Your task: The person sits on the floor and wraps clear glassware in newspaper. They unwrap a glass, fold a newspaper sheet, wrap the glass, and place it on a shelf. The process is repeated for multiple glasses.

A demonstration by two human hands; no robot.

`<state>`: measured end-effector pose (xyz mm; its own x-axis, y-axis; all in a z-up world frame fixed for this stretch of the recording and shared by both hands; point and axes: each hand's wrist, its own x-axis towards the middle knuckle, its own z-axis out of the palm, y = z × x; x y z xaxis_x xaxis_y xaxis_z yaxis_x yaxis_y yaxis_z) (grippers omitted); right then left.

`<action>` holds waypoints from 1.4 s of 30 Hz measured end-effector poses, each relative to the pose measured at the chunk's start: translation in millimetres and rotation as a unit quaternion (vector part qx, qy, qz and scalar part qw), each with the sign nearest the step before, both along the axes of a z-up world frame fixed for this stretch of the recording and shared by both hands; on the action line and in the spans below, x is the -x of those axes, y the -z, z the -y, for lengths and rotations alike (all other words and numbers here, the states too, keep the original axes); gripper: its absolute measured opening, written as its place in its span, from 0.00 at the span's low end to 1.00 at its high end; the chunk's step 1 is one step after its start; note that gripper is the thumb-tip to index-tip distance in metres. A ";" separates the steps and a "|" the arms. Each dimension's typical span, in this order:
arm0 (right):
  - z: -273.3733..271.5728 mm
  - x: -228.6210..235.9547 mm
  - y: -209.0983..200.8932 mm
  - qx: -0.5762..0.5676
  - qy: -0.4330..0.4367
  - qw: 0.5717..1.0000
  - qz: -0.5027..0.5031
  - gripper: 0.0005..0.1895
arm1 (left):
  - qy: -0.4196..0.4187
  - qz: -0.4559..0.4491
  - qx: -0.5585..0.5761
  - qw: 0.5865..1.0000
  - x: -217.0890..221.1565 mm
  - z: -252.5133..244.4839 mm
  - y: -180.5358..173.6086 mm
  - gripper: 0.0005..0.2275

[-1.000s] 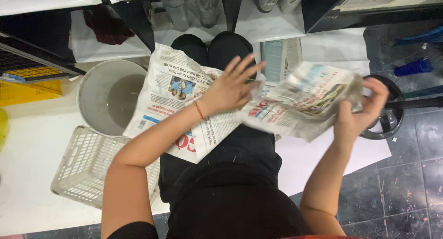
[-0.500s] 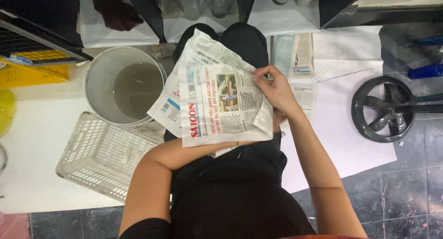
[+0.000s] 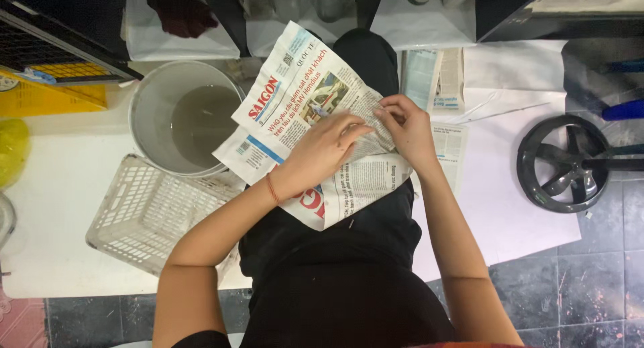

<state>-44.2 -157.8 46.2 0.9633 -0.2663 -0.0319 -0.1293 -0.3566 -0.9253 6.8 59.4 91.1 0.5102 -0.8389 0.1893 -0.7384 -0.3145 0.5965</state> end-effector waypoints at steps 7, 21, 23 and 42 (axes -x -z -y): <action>-12.4 -12.2 -14.2 0.270 -0.002 0.959 0.082 0.23 | 0.025 -0.033 0.011 0.999 18.7 0.7 60.1 0.31; -75.7 -331.4 116.8 0.463 -0.153 0.870 0.068 0.24 | -0.010 -0.075 -0.006 0.997 14.7 -5.4 85.8 0.20; -75.7 -341.9 137.2 0.533 -0.166 0.829 -0.021 0.09 | -0.019 -0.064 -0.003 0.998 13.5 -9.9 89.7 0.21; -56.5 -113.9 -6.4 0.309 -0.158 0.829 0.439 0.16 | 0.121 0.125 -0.017 0.985 23.6 -32.5 96.1 0.22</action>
<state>69.8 -101.3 52.6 0.5687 0.2995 0.7661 0.6873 -0.6846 -0.2426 -16.8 91.9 -4.9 0.2362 -0.9382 0.2530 -0.9166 -0.1287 0.3784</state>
